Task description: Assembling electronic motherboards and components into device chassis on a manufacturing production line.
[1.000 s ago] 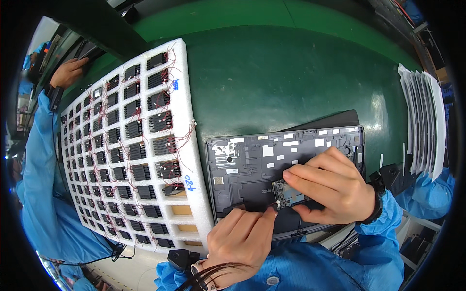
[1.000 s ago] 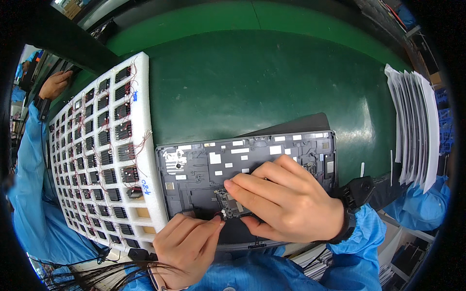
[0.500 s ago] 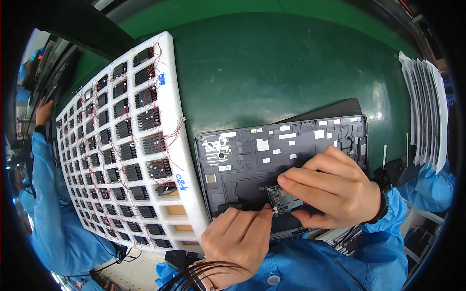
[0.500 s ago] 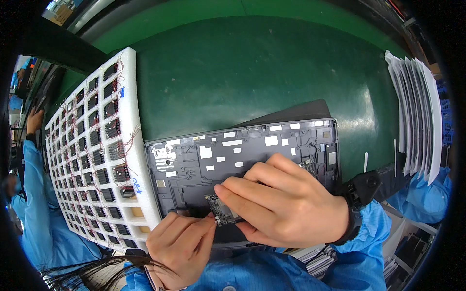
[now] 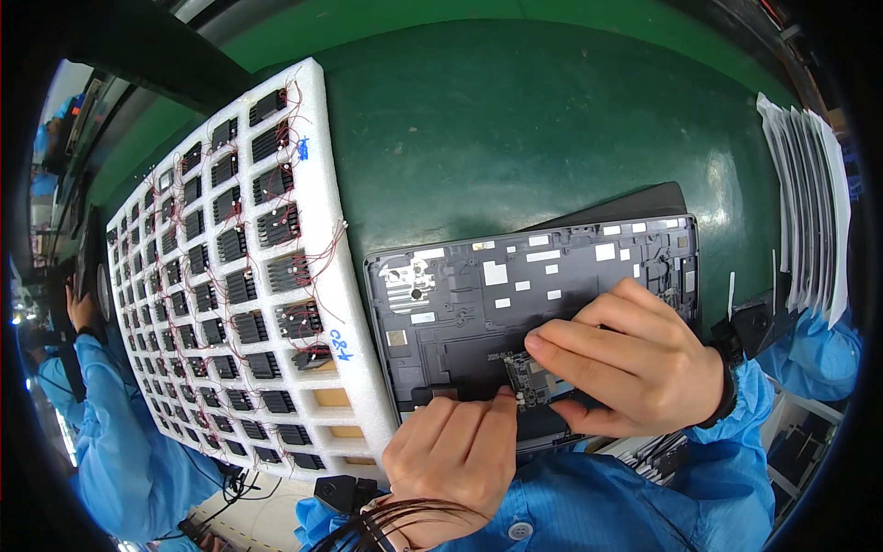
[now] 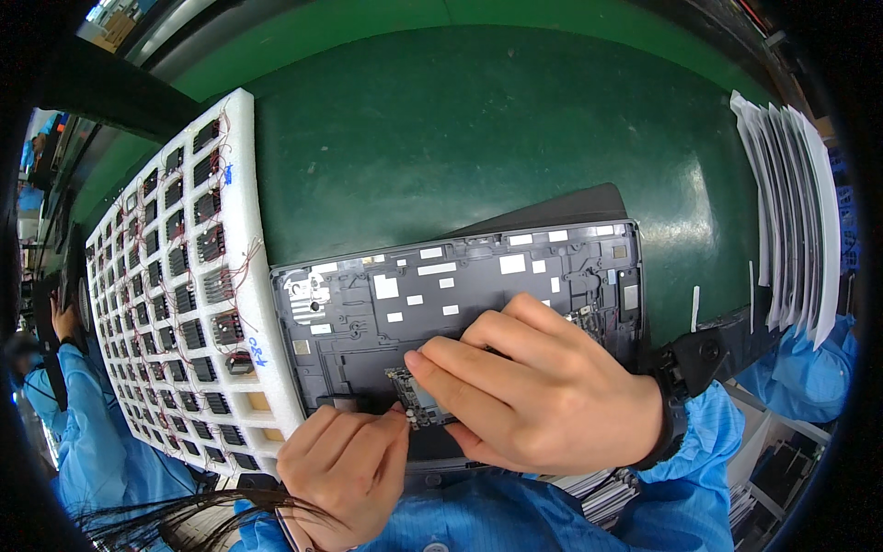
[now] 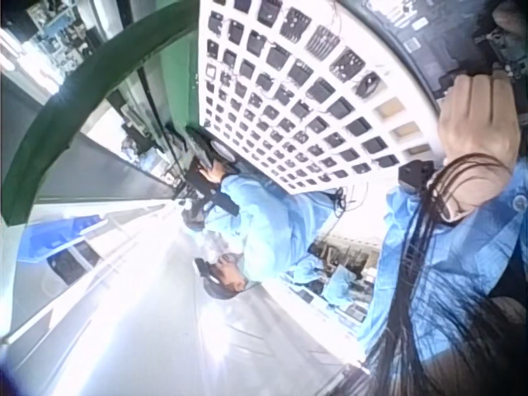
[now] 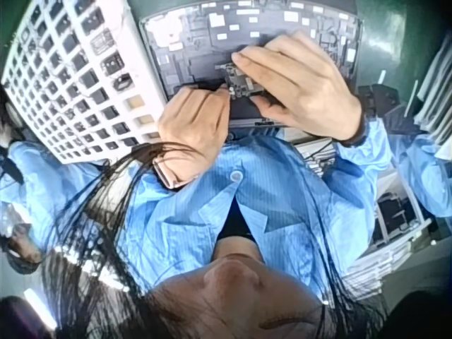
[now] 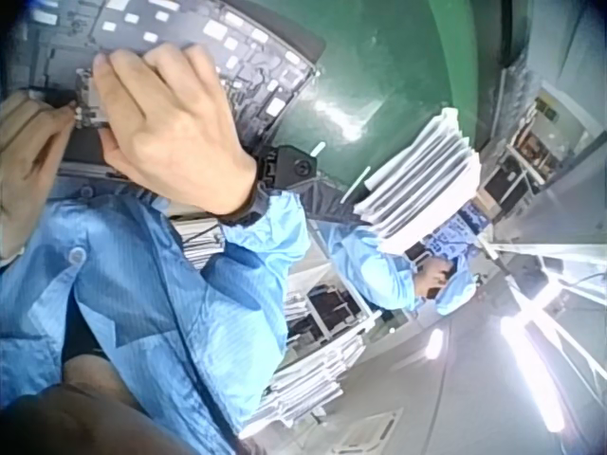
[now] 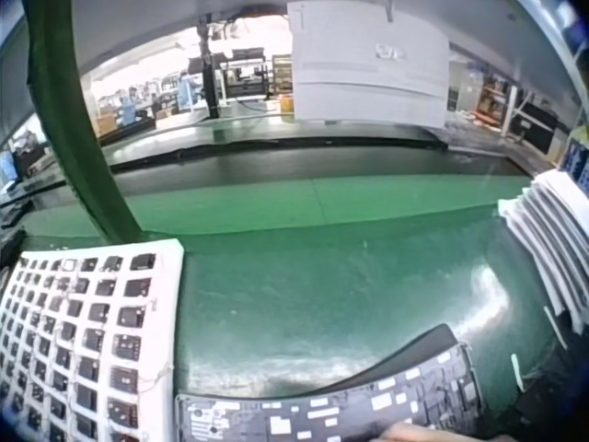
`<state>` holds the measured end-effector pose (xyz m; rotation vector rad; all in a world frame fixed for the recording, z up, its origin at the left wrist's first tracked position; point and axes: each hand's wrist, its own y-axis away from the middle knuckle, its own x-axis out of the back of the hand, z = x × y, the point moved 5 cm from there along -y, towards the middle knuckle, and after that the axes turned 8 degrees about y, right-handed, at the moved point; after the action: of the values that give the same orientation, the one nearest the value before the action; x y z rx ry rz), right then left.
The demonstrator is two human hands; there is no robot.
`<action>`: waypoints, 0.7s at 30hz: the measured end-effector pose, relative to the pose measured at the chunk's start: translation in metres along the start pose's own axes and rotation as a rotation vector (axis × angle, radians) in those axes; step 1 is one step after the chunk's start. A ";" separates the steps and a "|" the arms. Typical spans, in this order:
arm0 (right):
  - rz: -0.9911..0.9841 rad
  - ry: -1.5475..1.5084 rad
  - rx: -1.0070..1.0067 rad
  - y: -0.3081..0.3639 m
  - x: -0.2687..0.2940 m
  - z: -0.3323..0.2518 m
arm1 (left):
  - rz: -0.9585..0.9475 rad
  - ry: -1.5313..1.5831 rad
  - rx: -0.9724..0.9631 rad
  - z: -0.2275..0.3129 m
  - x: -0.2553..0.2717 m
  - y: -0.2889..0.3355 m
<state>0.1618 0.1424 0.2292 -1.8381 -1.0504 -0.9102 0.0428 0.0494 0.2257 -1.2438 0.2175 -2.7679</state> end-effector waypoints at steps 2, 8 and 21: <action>0.025 0.004 0.009 0.000 0.001 0.000 | -0.015 -0.018 -0.018 0.000 0.000 0.000; -0.030 -0.001 -0.029 -0.001 0.003 -0.002 | 0.001 -0.025 -0.066 0.000 -0.003 0.001; 0.017 0.024 -0.013 -0.002 0.007 -0.003 | 0.008 0.040 -0.073 0.002 0.004 -0.003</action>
<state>0.1625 0.1420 0.2369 -1.8400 -1.0151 -0.9285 0.0412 0.0519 0.2302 -1.2021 0.3289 -2.8036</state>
